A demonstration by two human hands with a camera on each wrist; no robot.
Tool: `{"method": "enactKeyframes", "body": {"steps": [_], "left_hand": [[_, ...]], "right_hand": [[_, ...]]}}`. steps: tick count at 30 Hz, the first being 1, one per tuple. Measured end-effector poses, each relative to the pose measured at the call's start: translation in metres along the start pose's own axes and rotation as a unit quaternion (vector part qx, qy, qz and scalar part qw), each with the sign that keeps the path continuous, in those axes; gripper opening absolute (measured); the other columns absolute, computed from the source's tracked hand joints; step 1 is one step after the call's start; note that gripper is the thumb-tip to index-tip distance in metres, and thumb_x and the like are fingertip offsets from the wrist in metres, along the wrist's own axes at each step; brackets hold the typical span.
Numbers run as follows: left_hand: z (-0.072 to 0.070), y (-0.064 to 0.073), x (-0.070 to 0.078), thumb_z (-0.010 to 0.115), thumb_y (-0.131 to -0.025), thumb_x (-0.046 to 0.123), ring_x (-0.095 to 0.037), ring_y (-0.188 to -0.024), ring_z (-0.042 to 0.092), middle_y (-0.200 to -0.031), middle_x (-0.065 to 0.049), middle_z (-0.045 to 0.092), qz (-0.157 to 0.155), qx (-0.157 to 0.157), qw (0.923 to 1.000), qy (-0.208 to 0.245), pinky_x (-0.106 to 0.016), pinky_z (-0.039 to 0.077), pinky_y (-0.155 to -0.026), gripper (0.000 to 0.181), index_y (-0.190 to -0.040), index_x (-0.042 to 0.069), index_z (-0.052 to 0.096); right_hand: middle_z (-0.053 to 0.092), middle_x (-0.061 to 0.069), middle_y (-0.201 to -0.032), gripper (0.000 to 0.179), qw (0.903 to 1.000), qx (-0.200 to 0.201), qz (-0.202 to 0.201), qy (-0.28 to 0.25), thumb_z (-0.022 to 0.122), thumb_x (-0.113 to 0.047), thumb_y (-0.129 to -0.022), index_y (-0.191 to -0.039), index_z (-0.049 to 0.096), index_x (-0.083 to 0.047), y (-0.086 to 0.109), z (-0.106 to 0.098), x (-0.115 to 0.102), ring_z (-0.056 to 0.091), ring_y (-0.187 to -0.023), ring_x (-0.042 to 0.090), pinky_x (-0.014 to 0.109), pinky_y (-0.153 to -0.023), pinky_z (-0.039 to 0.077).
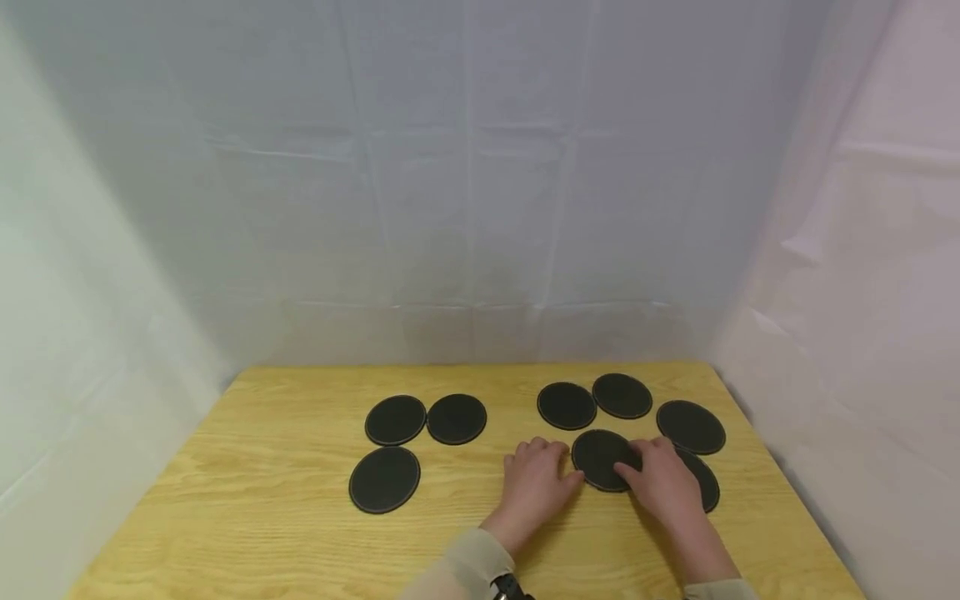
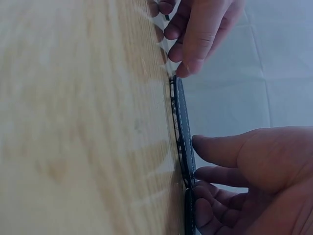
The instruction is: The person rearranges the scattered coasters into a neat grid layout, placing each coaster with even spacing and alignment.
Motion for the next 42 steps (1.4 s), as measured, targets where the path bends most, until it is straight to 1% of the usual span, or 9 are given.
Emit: {"method": "enactKeyframes", "body": {"steps": [4,13,15,24,31,33,37,40,42], "left_hand": [[0.009,0.000,0.000,0.085,-0.095,0.051,-0.020,-0.100,0.060,-0.111,0.001,0.071,-0.002,0.015,0.9999,0.004,-0.040,0.042,-0.083,0.038,-0.117,0.021,0.082],[0.007,0.001,0.007,0.089,-0.092,0.051,-0.021,-0.098,0.059,-0.106,0.002,0.068,-0.017,0.035,0.9992,0.001,-0.044,0.042,-0.085,0.036,-0.111,0.021,0.079],[0.003,0.001,0.007,0.089,-0.092,0.050,-0.022,-0.098,0.058,-0.106,0.001,0.067,-0.022,0.028,0.9994,0.006,-0.044,0.042,-0.085,0.037,-0.111,0.021,0.079],[0.004,-0.002,0.009,0.091,-0.091,0.048,-0.023,-0.102,0.059,-0.110,-0.001,0.069,-0.027,0.020,0.9994,0.005,-0.043,0.042,-0.086,0.042,-0.119,0.019,0.080],[0.001,-0.004,0.010,0.092,-0.091,0.045,-0.021,-0.101,0.059,-0.110,0.001,0.070,-0.033,0.002,0.9994,0.013,-0.043,0.042,-0.086,0.040,-0.118,0.019,0.080],[0.001,-0.004,0.009,0.092,-0.091,0.045,-0.021,-0.101,0.059,-0.109,0.001,0.070,-0.034,0.000,0.9993,0.017,-0.043,0.042,-0.086,0.039,-0.117,0.019,0.080],[-0.001,-0.003,0.009,0.093,-0.090,0.044,-0.021,-0.099,0.059,-0.107,0.001,0.069,-0.038,0.003,0.9990,0.022,-0.041,0.041,-0.085,0.039,-0.115,0.017,0.080],[0.001,-0.002,0.008,0.093,-0.089,0.045,-0.022,-0.097,0.060,-0.104,0.000,0.068,-0.037,0.014,0.9989,0.026,-0.042,0.040,-0.085,0.040,-0.111,0.015,0.079],[0.004,-0.003,0.007,0.093,-0.089,0.044,-0.023,-0.096,0.060,-0.102,-0.001,0.067,-0.036,0.025,0.9986,0.029,-0.042,0.041,-0.084,0.039,-0.109,0.014,0.078]], "right_hand": [[0.057,0.038,-0.129,0.058,1.0000,0.000,0.005,0.001,0.078,-0.030,-0.104,-0.140,0.064,0.013,0.001,0.003,0.002,0.065,-0.115,0.057,0.069,-0.092,0.055],[0.056,0.038,-0.129,0.058,0.9999,0.004,0.007,0.008,0.080,-0.027,-0.103,-0.141,0.063,0.013,0.001,0.002,-0.001,0.066,-0.113,0.055,0.067,-0.092,0.055],[0.056,0.039,-0.129,0.058,0.9999,0.004,0.009,0.007,0.079,-0.027,-0.103,-0.141,0.062,0.014,0.000,0.002,-0.001,0.066,-0.114,0.056,0.067,-0.093,0.055],[0.050,0.045,-0.131,0.059,0.9999,0.000,0.015,0.001,0.078,-0.026,-0.104,-0.138,0.060,0.019,0.000,0.003,0.001,0.064,-0.116,0.060,0.068,-0.095,0.054],[0.045,0.048,-0.135,0.058,0.9994,-0.005,0.023,-0.024,0.078,-0.024,-0.103,-0.137,0.060,0.020,-0.002,0.003,0.005,0.060,-0.121,0.064,0.070,-0.097,0.052],[0.051,0.046,-0.132,0.054,0.9989,0.001,0.017,-0.044,0.078,-0.021,-0.103,-0.136,0.061,0.019,-0.004,0.003,0.006,0.062,-0.119,0.061,0.069,-0.098,0.051],[0.067,0.030,-0.119,0.049,0.9952,0.012,0.011,-0.097,0.076,-0.015,-0.104,-0.139,0.059,0.015,-0.005,0.002,0.007,0.068,-0.107,0.043,0.063,-0.093,0.053],[0.072,0.020,-0.111,0.047,0.9915,0.021,0.017,-0.127,0.072,-0.014,-0.107,-0.143,0.057,0.011,-0.004,0.001,0.006,0.069,-0.099,0.034,0.058,-0.089,0.053],[0.074,0.019,-0.110,0.045,0.9879,0.027,0.024,-0.151,0.069,-0.015,-0.109,-0.145,0.057,0.009,-0.002,0.000,0.005,0.071,-0.095,0.032,0.055,-0.086,0.055]]}}
Point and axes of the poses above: each hand's wrist, its own y-axis away from the middle knuckle, its own z-axis out of the palm, x = y × z, the point moved 2 cm from there along -y, towards the middle knuckle
